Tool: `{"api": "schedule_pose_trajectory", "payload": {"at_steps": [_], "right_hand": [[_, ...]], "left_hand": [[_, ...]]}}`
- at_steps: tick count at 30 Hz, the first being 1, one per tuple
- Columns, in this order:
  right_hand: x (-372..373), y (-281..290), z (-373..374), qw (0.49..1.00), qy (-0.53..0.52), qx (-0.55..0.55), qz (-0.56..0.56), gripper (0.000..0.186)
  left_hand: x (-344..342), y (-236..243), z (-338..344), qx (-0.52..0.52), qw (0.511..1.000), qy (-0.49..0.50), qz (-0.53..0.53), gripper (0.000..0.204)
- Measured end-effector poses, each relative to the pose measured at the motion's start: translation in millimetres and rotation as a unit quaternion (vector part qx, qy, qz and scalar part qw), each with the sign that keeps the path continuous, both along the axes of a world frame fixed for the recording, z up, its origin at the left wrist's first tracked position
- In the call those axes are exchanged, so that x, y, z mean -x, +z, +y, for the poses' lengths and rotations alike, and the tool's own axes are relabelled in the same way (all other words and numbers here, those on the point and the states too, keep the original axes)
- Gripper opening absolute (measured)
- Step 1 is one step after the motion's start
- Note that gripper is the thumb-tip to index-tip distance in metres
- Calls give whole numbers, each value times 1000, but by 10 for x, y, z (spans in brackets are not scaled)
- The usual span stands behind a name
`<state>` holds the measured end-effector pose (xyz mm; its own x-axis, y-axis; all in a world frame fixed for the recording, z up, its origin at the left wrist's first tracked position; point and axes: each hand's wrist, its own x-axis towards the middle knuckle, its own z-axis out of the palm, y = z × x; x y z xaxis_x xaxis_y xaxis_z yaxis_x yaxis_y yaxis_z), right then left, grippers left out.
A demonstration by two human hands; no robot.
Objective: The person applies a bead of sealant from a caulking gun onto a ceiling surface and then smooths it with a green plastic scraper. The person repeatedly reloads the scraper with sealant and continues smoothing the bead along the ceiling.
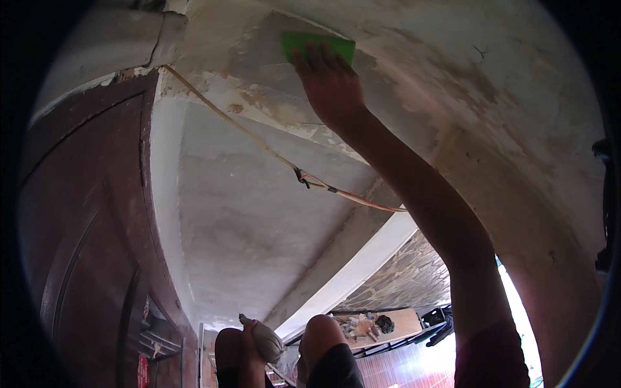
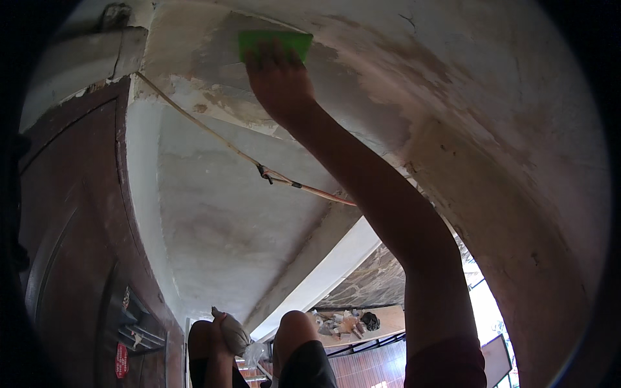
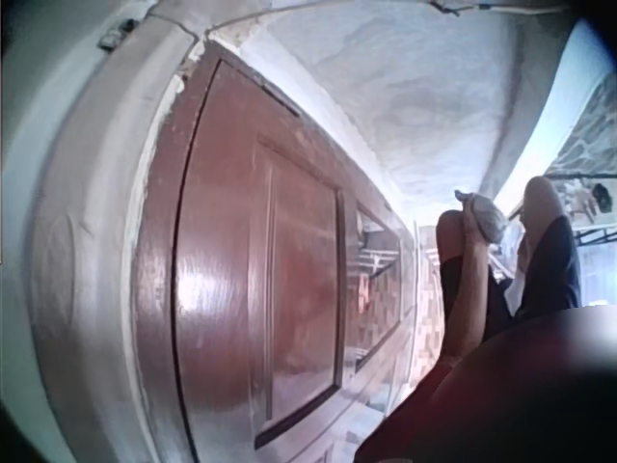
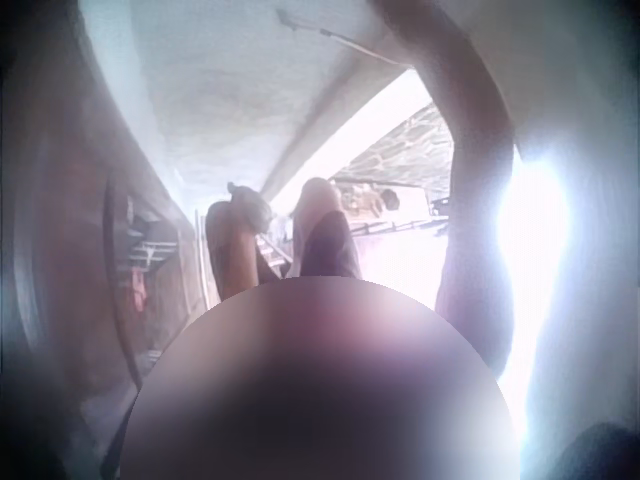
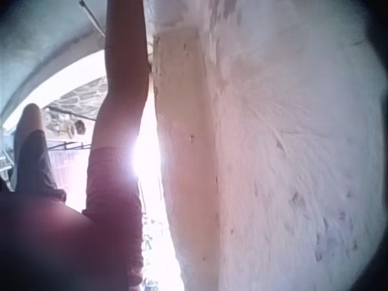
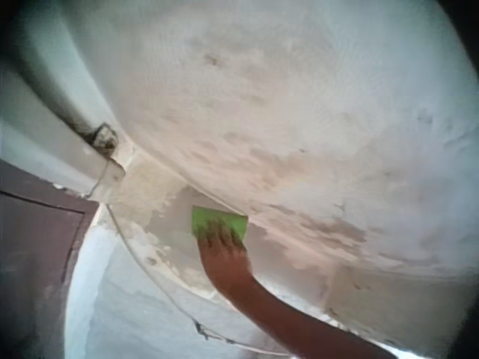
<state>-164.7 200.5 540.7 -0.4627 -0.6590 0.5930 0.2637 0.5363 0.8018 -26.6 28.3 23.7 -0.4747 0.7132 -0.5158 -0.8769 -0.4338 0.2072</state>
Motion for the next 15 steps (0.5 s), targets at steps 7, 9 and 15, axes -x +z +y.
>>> {"api": "schedule_pose_trajectory", "payload": {"at_steps": [7, 9, 15], "right_hand": [[-88, -572, 500, 981, -178, -60, -54, 48], [-228, -716, 567, 975, -200, -62, -72, 49], [-633, -685, 446, 969, -191, -5, -156, 46]], "left_hand": [[-14, 33, 60, 28, 999, 27, -13, 23], [-28, -16, 63, 24, 999, 28, -7, 24], [-9, -91, 35, 19, 999, 25, 12, 26]]}}
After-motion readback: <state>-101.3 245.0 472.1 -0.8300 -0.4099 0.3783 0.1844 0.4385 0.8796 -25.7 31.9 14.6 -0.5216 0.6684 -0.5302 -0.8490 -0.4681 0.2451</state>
